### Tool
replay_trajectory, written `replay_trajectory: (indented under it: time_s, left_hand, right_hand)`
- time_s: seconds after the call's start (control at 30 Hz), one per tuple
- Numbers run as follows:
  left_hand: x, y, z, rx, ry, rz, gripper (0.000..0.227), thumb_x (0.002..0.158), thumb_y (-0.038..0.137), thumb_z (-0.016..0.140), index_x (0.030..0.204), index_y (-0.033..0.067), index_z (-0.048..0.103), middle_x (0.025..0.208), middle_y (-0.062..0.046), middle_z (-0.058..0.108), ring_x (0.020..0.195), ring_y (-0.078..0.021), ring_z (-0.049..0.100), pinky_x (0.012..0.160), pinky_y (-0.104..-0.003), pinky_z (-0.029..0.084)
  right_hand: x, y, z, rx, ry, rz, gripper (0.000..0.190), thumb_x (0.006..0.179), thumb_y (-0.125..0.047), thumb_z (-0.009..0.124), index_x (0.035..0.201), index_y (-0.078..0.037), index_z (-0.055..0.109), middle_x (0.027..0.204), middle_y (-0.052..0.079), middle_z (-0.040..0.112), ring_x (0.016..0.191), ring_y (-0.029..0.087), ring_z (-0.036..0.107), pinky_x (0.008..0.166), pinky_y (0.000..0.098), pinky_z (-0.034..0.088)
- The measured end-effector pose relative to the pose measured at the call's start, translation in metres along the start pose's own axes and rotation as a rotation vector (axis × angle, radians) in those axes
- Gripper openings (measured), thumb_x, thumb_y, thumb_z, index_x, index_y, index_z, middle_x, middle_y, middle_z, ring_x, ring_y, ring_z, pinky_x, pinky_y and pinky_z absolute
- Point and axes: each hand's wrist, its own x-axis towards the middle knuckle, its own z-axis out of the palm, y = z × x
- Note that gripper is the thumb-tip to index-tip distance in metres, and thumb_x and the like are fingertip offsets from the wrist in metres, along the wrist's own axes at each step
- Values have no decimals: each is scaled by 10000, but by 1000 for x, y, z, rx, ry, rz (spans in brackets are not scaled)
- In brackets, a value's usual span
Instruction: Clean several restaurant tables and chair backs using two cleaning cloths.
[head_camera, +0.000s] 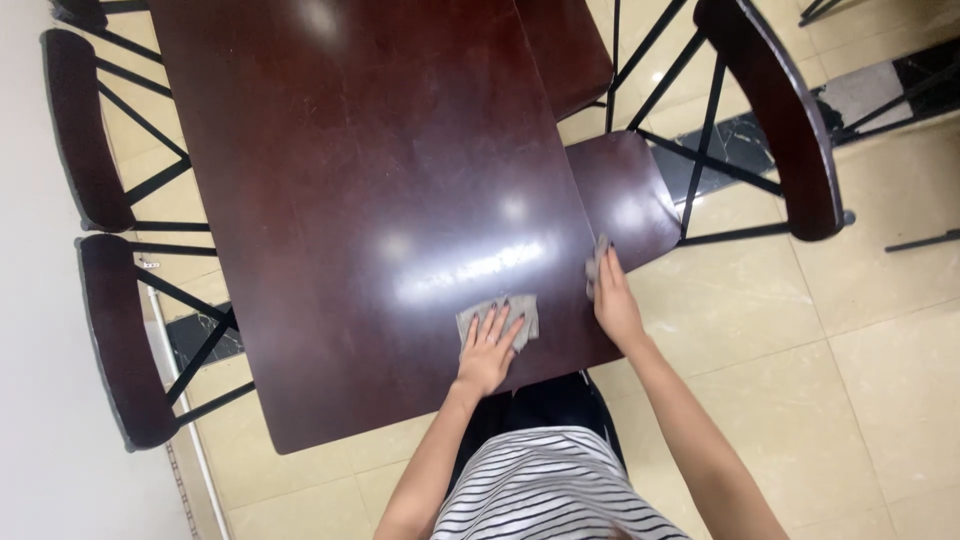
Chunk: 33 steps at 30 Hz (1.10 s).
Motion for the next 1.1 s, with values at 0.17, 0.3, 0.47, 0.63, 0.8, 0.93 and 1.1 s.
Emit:
replay_trajectory:
  time_s: [0.17, 0.3, 0.47, 0.63, 0.8, 0.93, 1.1]
  left_hand:
    - [-15, -20, -9, -58, 124, -91, 684, 966, 242, 603, 1600, 240, 344, 1693, -88, 217, 1558, -310, 187, 1256, -519, 112]
    - [-84, -44, 0, -63, 139, -136, 671, 966, 237, 597, 1588, 219, 346, 1692, -110, 206, 1559, -324, 166, 1249, -527, 99]
    - [-142, -76, 6, -86, 161, -168, 666, 968, 227, 582, 1590, 207, 344, 1694, -110, 193, 1562, -327, 161, 1242, -533, 95]
    - [-175, -105, 1, -103, 172, -111, 660, 970, 228, 581, 1591, 230, 359, 1692, -90, 215, 1559, -314, 192, 1257, -524, 105]
    - [-192, -118, 1, -92, 147, -95, 656, 984, 227, 572, 1598, 228, 340, 1696, -92, 205, 1558, -309, 182, 1253, -526, 91]
    - [-190, -118, 6, -77, 106, -124, 668, 984, 229, 563, 1603, 229, 310, 1700, -96, 170, 1564, -311, 143, 1253, -530, 70]
    - [-159, -119, 8, -97, 116, -134, 693, 970, 237, 576, 1603, 209, 295, 1696, -117, 148, 1559, -338, 118, 1238, -555, 55]
  right_hand:
    - [-22, -33, 2, 289, 187, 304, 554, 981, 19, 436, 1534, -18, 432, 1568, 204, 488, 1372, 376, 558, 1141, 407, 457]
    - [-113, -55, 56, 91, 331, 370, 587, 958, 39, 429, 1544, 18, 403, 1603, 245, 417, 1412, 410, 474, 1174, 455, 378]
    - [-168, -105, 159, -186, 216, -5, 642, 903, 55, 421, 1544, 12, 406, 1610, 235, 387, 1519, 422, 345, 1250, 545, 254]
    - [-106, -71, 146, -261, 47, -82, 570, 967, -30, 455, 1537, -25, 440, 1604, 191, 420, 1497, 388, 387, 1223, 515, 302]
    - [-105, -97, 135, -270, 341, 264, 574, 971, -85, 473, 1529, 45, 433, 1601, 270, 394, 1456, 456, 347, 1186, 543, 272]
    - [-180, -158, 198, -164, 94, -74, 538, 996, -110, 450, 1525, -10, 449, 1608, 196, 419, 1493, 394, 375, 1222, 503, 260]
    - [-153, -104, 182, -246, -212, -108, 496, 1001, -135, 481, 1497, -151, 504, 1584, 101, 464, 1439, 384, 420, 1235, 487, 292]
